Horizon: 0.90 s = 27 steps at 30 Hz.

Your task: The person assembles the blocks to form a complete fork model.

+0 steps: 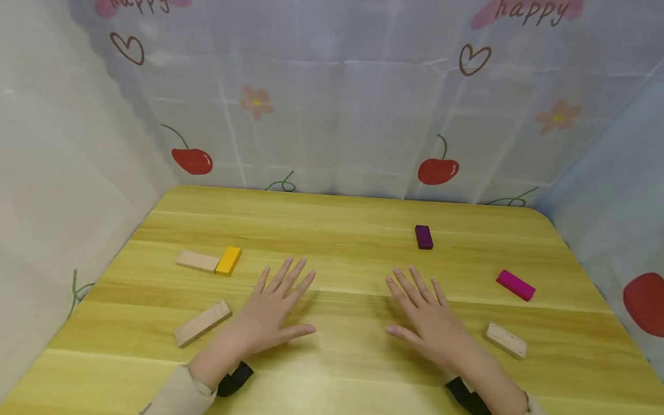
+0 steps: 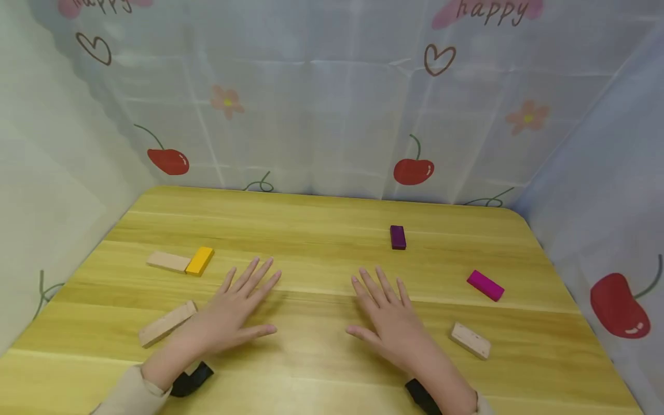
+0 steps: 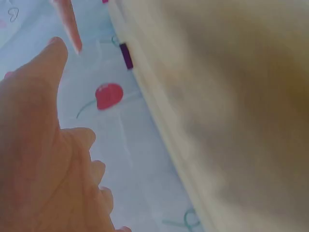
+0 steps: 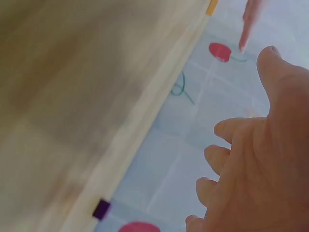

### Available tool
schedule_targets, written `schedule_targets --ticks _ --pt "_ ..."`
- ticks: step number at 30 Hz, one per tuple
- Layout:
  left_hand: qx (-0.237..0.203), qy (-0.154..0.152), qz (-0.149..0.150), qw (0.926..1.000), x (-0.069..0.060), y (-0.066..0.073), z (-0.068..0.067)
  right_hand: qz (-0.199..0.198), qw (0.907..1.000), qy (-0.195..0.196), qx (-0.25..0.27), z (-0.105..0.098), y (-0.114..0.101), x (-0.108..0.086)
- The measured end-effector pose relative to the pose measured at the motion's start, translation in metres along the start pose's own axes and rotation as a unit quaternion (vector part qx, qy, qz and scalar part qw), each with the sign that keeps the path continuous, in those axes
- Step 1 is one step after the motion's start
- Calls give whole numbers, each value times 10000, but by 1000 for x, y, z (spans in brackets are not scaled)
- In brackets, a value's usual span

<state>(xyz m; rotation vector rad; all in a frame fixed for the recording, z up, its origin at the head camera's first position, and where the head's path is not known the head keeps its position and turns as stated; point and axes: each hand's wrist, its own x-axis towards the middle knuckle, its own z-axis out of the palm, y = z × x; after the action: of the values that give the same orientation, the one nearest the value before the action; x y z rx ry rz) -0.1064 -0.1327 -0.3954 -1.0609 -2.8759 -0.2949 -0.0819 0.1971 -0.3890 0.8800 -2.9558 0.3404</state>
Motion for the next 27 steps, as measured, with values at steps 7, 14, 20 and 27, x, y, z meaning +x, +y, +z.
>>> schedule_targets --ticks 7,14,20,27 --pt "81 80 -353 9993 -17 -25 -22 426 9991 0 -12 -16 22 -20" --pt "-349 130 -823 9959 -46 -51 -28 735 9969 187 226 -21 52 -48" --pt "-1139 40 -1141 9869 -63 -66 -26 1122 9904 215 779 -22 82 -71" --pt "-2262 -36 -1357 9646 -79 -79 -23 1495 9683 -96 1997 -21 108 -92"
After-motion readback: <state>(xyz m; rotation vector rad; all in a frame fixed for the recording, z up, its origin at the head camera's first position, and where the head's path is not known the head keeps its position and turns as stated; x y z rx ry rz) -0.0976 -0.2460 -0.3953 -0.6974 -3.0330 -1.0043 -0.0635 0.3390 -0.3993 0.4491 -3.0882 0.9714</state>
